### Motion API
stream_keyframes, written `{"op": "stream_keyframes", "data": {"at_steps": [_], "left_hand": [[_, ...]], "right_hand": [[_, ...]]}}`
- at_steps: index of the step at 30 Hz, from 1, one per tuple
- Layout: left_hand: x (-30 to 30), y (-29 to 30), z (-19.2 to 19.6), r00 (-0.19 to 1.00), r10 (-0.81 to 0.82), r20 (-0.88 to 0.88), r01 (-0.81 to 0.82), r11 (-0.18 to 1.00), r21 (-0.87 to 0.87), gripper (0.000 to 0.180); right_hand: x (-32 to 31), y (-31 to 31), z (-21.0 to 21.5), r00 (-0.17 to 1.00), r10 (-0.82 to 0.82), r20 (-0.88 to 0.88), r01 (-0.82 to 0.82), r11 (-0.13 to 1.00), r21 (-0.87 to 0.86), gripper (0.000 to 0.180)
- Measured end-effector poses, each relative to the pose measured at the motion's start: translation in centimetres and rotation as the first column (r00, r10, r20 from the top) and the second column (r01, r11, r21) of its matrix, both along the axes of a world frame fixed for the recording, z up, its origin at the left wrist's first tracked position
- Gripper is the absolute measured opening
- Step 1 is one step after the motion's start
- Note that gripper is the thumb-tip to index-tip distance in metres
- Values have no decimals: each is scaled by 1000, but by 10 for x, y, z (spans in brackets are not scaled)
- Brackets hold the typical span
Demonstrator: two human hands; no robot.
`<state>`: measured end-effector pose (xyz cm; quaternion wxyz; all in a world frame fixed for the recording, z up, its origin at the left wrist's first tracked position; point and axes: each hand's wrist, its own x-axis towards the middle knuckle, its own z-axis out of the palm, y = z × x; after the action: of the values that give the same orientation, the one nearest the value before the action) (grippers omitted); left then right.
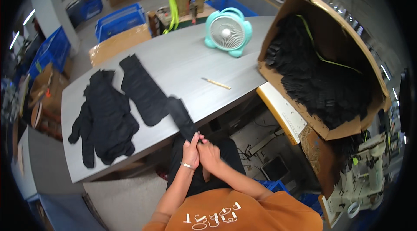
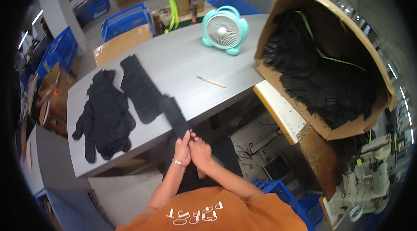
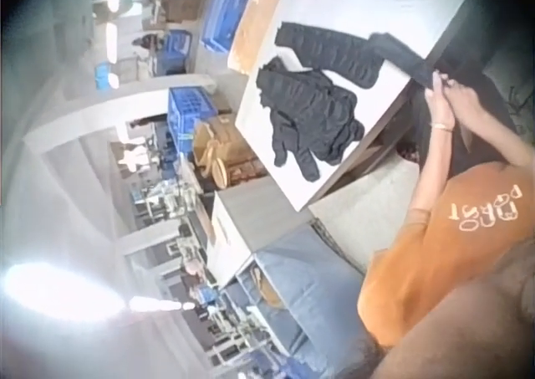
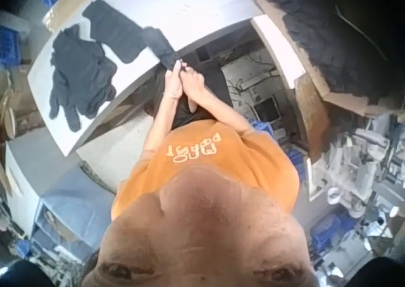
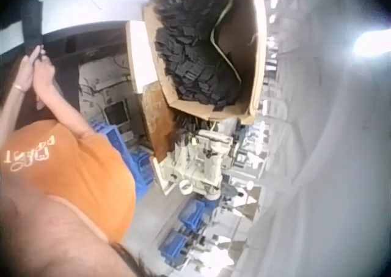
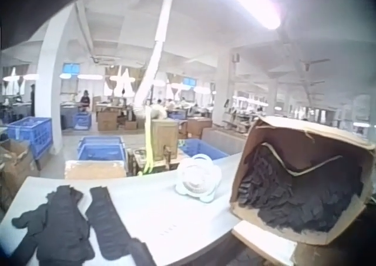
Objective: Assembling black fabric components by inserting a curved stiffener into a sleeve.
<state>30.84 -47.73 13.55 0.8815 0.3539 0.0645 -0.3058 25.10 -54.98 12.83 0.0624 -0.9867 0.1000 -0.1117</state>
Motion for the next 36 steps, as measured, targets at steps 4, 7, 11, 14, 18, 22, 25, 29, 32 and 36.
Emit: {"op": "stream_keyframes", "data": {"at_steps": [4, 7, 11, 14, 18, 22, 25, 29, 32, 36], "left_hand": [[8, 6, 7, 1000, 17, -2, -17, 1000, -4, 22], [1, 11, 8, 996, -13, -86, 7, 997, -76, 23], [7, 8, 4, 996, 21, -86, -30, 995, -98, 27], [7, 7, 11, 998, 12, -61, -10, 1000, 27, 27], [9, 7, 1, 999, -2, -39, 0, 999, -47, 27], [13, 12, 9, 1000, -23, -19, 23, 1000, 2, 30], [4, 16, 12, 997, -16, -73, 16, 1000, 1, 30], [11, 17, 4, 984, -27, -176, 22, 999, -27, 34], [15, 14, 11, 987, 5, -161, -6, 1000, -5, 36], [16, 15, 5, 994, 68, -86, -68, 998, -1, 30]], "right_hand": [[26, 1, 6, 996, 9, -93, 7, 986, 166, 16], [2, -4, 19, 978, 83, -192, -48, 982, 182, 21], [-41, 2, 31, 990, 53, -132, -22, 973, 229, 66], [-41, 6, 31, 987, 16, -162, 16, 980, 197, 71], [6, 9, 22, 991, -46, -127, 62, 990, 123, 38], [26, 4, 8, 994, 21, -112, -1, 985, 174, 17], [11, 1, 26, 967, 82, -240, -22, 970, 242, 23], [-36, 7, 30, 972, 109, -208, -81, 987, 141, 54], [-51, 11, 38, 995, 73, -75, -62, 988, 138, 65], [-17, 13, 31, 990, 54, -130, -35, 988, 148, 54]]}}
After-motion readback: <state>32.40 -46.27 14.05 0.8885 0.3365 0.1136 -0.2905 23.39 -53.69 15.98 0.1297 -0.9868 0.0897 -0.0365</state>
